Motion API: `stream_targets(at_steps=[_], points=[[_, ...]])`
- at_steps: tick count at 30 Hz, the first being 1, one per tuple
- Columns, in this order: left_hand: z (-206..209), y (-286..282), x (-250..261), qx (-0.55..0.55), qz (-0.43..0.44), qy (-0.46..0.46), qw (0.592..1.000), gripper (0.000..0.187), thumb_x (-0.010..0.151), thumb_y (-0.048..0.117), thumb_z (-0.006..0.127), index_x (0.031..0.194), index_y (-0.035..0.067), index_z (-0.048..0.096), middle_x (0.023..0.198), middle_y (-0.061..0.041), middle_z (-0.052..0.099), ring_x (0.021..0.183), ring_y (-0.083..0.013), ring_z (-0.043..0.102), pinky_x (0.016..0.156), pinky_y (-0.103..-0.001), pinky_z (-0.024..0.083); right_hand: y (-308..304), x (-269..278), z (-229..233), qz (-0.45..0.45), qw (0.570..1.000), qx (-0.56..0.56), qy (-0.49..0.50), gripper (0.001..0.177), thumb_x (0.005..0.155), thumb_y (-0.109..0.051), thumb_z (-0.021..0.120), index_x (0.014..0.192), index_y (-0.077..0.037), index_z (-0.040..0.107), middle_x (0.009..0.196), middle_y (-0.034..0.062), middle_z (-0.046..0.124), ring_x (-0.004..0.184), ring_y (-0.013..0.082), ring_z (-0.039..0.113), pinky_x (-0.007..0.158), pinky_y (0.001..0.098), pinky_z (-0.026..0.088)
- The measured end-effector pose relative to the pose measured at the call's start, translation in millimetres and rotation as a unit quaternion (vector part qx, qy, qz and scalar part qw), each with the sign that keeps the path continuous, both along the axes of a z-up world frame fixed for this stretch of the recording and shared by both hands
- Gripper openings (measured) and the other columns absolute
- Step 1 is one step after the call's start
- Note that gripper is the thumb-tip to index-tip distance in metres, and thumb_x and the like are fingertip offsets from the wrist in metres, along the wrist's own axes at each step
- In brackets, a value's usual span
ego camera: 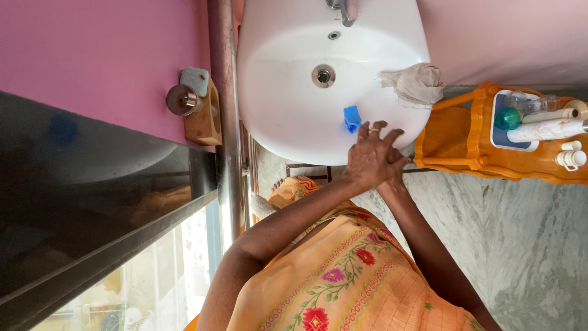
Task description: The person cleans the tap and the sink basin using a brush and a cloth by hand.
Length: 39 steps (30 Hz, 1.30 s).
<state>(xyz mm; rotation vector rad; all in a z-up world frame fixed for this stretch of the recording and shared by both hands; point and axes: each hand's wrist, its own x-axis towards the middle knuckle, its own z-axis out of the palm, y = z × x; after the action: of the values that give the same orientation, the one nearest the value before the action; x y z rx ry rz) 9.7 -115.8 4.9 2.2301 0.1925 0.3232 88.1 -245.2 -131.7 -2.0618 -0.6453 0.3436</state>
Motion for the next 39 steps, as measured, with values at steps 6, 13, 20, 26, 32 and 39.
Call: stream_targets(at_steps=[6, 13, 20, 26, 32, 39], points=[[-16, 25, 13, -0.068, 0.076, 0.051, 0.993, 0.075, 0.072, 0.048, 0.084, 0.136, 0.018, 0.058, 0.136, -0.023, 0.053, 0.128, -0.0469, 0.049, 0.094, -0.056, 0.054, 37, 8, 26, 0.091, 0.97, -0.179, -0.138, 0.036, 0.098, -0.027, 0.056, 0.124, -0.003, 0.057, 0.112, 0.0144, 0.067, 0.101, 0.0226, 0.065, 0.081, 0.0404, 0.055], [16, 18, -21, -0.036, 0.028, 0.044, 0.998, 0.06, 0.079, 0.047, 0.079, 0.129, 0.017, 0.063, 0.127, -0.021, 0.062, 0.121, -0.0512, 0.054, 0.086, -0.056, 0.057, 26, -32, 72, 0.162, 0.931, -0.144, -0.295, 0.031, 0.096, -0.022, 0.066, 0.12, -0.001, 0.068, 0.11, 0.0162, 0.071, 0.095, 0.0257, 0.071, 0.075, 0.0421, 0.056], [-36, 44, 31, -0.012, 0.013, 0.122, 0.992, 0.053, 0.082, 0.051, 0.075, 0.112, 0.008, 0.067, 0.11, -0.019, 0.067, 0.095, -0.0358, 0.071, 0.079, -0.049, 0.06, 41, 7, 7, 0.091, 0.989, -0.118, -0.022, 0.033, 0.09, -0.026, 0.075, 0.109, 0.0, 0.064, 0.103, 0.0132, 0.071, 0.088, 0.0249, 0.071, 0.073, 0.0396, 0.059], [-18, 46, 18, -0.026, -0.001, 0.111, 0.994, 0.048, 0.083, 0.05, 0.073, 0.103, 0.007, 0.071, 0.106, -0.019, 0.067, 0.091, -0.0361, 0.071, 0.076, -0.049, 0.059, 49, -7, 41, 0.121, 0.975, -0.114, -0.148, 0.052, 0.09, -0.025, 0.072, 0.132, 0.001, 0.056, 0.112, 0.0193, 0.068, 0.093, 0.0304, 0.069, 0.075, 0.0438, 0.057], [7, 32, -12, -0.048, -0.044, 0.152, 0.986, 0.048, 0.085, 0.05, 0.069, 0.113, 0.01, 0.07, 0.112, -0.018, 0.065, 0.091, -0.0373, 0.071, 0.077, -0.049, 0.06, 41, -36, 65, 0.085, 0.95, -0.196, -0.228, 0.055, 0.093, -0.025, 0.066, 0.14, 0.001, 0.057, 0.111, 0.0232, 0.068, 0.089, 0.0318, 0.07, 0.07, 0.0447, 0.057], [-32, 37, 42, -0.031, -0.017, 0.116, 0.993, 0.046, 0.081, 0.049, 0.074, 0.109, 0.012, 0.074, 0.11, -0.018, 0.064, 0.092, -0.0371, 0.067, 0.077, -0.049, 0.058, 37, 14, 13, 0.047, 0.941, -0.325, -0.086, 0.038, 0.096, -0.033, 0.067, 0.113, 0.001, 0.065, 0.106, 0.0155, 0.073, 0.101, 0.0287, 0.072, 0.089, 0.0419, 0.059]])
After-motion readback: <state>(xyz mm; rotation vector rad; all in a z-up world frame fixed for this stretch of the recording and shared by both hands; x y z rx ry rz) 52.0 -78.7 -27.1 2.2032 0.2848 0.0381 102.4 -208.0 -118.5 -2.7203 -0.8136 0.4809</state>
